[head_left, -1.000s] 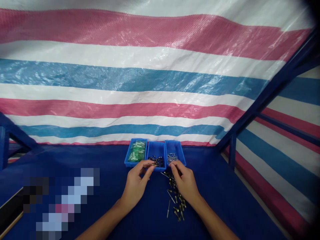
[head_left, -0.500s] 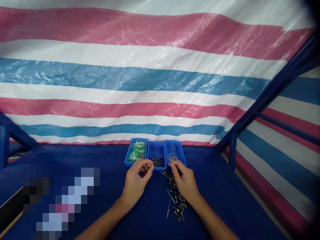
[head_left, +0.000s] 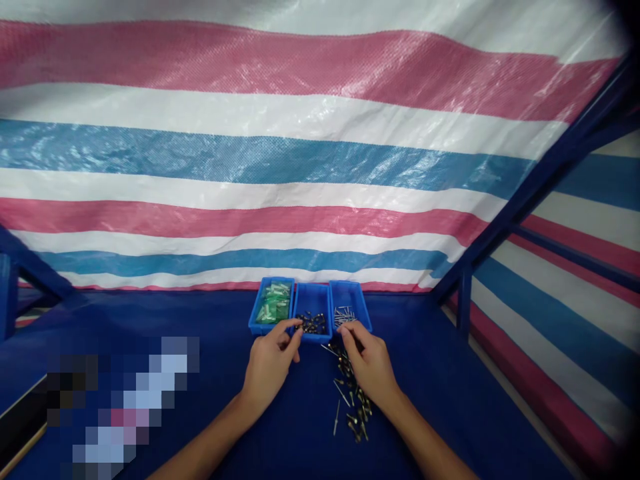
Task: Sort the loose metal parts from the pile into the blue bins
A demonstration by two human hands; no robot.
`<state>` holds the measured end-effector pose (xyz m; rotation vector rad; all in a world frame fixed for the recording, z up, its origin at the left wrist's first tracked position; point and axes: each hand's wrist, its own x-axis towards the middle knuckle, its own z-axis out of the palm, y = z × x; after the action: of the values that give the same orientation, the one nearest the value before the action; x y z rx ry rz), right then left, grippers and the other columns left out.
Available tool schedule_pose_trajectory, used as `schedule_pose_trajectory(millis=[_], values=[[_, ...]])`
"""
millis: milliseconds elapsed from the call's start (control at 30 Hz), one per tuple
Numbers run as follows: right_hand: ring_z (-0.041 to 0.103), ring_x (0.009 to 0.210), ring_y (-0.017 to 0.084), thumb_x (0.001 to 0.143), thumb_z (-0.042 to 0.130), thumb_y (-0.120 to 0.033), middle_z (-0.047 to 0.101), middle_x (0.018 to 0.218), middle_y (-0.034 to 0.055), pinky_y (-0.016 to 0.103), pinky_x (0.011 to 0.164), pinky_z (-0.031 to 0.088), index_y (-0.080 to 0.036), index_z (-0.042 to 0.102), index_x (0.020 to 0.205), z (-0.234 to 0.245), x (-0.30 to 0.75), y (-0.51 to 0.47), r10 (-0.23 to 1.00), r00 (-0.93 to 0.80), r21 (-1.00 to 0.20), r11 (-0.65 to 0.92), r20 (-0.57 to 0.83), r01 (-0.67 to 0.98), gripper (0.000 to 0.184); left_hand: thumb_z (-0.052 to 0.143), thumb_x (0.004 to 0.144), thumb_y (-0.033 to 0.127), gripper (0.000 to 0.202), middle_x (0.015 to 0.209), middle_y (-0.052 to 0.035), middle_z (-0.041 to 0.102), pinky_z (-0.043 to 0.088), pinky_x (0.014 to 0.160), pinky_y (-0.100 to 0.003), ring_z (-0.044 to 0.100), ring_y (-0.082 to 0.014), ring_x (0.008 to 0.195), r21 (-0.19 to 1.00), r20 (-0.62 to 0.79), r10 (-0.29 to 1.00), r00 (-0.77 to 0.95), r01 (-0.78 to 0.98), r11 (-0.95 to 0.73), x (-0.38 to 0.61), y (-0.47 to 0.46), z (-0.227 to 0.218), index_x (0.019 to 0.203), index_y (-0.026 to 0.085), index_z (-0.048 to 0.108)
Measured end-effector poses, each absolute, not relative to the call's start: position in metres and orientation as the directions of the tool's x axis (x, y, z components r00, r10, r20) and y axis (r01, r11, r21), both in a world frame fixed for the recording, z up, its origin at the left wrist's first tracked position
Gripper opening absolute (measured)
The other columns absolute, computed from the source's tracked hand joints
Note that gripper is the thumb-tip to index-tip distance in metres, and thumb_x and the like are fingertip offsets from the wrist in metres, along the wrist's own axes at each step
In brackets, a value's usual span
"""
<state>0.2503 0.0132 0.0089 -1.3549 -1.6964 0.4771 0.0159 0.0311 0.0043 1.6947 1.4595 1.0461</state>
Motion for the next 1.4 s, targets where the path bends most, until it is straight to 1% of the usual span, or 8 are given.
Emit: schedule_pose_trajectory(millis=[267, 467, 667, 867, 1000, 1100, 1267, 1400], values=[[0.070, 0.071, 0.016, 0.111, 0.048, -0.040, 0.077, 0.088, 0.0005, 0.024, 0.069, 0.049, -0.023, 0.073, 0.106, 0.0111, 0.2510, 0.0120, 0.916, -0.016, -0.739, 0.334, 0.402, 0.585, 0.031, 0.056, 0.105, 0.051, 0.038, 0.059, 0.0059, 0.069, 0.045, 0.045, -0.021, 0.058, -0.0137, 0.041, 0.864, 0.147, 0.987, 0.071, 0.477, -0.163, 0.0160, 0.0307, 0.0069, 0.126, 0.025, 0.074], [0.069, 0.069, 0.016, 0.111, 0.048, -0.043, 0.077, 0.086, 0.0003, 0.024, 0.067, 0.048, -0.024, 0.073, 0.106, 0.0113, 0.2507, 0.0115, 0.920, -0.007, -0.747, 0.322, 0.392, 0.582, 0.032, 0.056, 0.105, 0.050, 0.037, 0.059, 0.0054, 0.068, 0.044, 0.043, -0.021, 0.058, -0.0140, 0.041, 0.858, 0.171, 0.982, 0.077, 0.479, -0.187, 0.0154, 0.0302, 0.0049, 0.124, 0.025, 0.074], [0.069, 0.068, 0.017, 0.111, 0.048, -0.044, 0.077, 0.086, 0.0013, 0.024, 0.068, 0.050, -0.024, 0.074, 0.106, 0.0108, 0.2514, 0.0113, 0.918, 0.014, -0.741, 0.310, 0.396, 0.596, 0.034, 0.056, 0.105, 0.051, 0.037, 0.060, 0.0055, 0.069, 0.044, 0.042, -0.021, 0.060, -0.0143, 0.041, 0.852, 0.188, 0.980, 0.067, 0.485, -0.197, 0.0151, 0.0306, 0.0029, 0.124, 0.025, 0.074], [0.070, 0.070, 0.017, 0.111, 0.047, -0.044, 0.077, 0.086, 0.0010, 0.024, 0.068, 0.050, -0.023, 0.074, 0.105, 0.0114, 0.2517, 0.0118, 0.921, 0.014, -0.738, 0.304, 0.390, 0.602, 0.034, 0.056, 0.105, 0.051, 0.037, 0.060, 0.0051, 0.069, 0.044, 0.042, -0.021, 0.059, -0.0144, 0.041, 0.848, 0.188, 0.979, 0.072, 0.491, -0.199, 0.0161, 0.0295, 0.0070, 0.123, 0.025, 0.074], [0.069, 0.068, 0.016, 0.112, 0.047, -0.044, 0.077, 0.086, 0.0009, 0.024, 0.067, 0.049, -0.023, 0.074, 0.105, 0.0113, 0.2516, 0.0119, 0.917, 0.012, -0.732, 0.312, 0.400, 0.606, 0.034, 0.056, 0.105, 0.051, 0.037, 0.061, 0.0049, 0.070, 0.045, 0.043, -0.022, 0.060, -0.0145, 0.042, 0.852, 0.179, 0.981, 0.074, 0.488, -0.192, 0.0160, 0.0285, 0.0089, 0.122, 0.024, 0.074], [0.068, 0.067, 0.017, 0.112, 0.047, -0.045, 0.077, 0.085, 0.0009, 0.024, 0.066, 0.049, -0.023, 0.074, 0.106, 0.0114, 0.2513, 0.0115, 0.918, 0.012, -0.736, 0.310, 0.396, 0.602, 0.034, 0.056, 0.105, 0.051, 0.037, 0.061, 0.0050, 0.070, 0.044, 0.042, -0.021, 0.060, -0.0144, 0.041, 0.851, 0.181, 0.980, 0.077, 0.487, -0.196, 0.0159, 0.0288, 0.0078, 0.123, 0.025, 0.074], [0.070, 0.070, 0.018, 0.112, 0.047, -0.045, 0.078, 0.087, 0.0016, 0.025, 0.069, 0.050, -0.024, 0.074, 0.105, 0.0130, 0.2508, 0.0105, 0.918, 0.011, -0.740, 0.313, 0.397, 0.595, 0.035, 0.056, 0.106, 0.051, 0.036, 0.062, 0.0054, 0.069, 0.044, 0.042, -0.021, 0.061, -0.0144, 0.043, 0.854, 0.175, 0.981, 0.080, 0.483, -0.192, 0.0162, 0.0292, 0.0048, 0.124, 0.025, 0.073], [0.069, 0.068, 0.018, 0.111, 0.047, -0.045, 0.077, 0.086, 0.0021, 0.025, 0.068, 0.051, -0.024, 0.074, 0.106, 0.0135, 0.2510, 0.0107, 0.915, 0.009, -0.741, 0.320, 0.402, 0.590, 0.035, 0.056, 0.105, 0.050, 0.035, 0.061, 0.0053, 0.069, 0.045, 0.044, -0.022, 0.062, -0.0152, 0.044, 0.853, 0.184, 0.979, 0.084, 0.481, -0.201, 0.0158, 0.0294, 0.0042, 0.124, 0.026, 0.073]])
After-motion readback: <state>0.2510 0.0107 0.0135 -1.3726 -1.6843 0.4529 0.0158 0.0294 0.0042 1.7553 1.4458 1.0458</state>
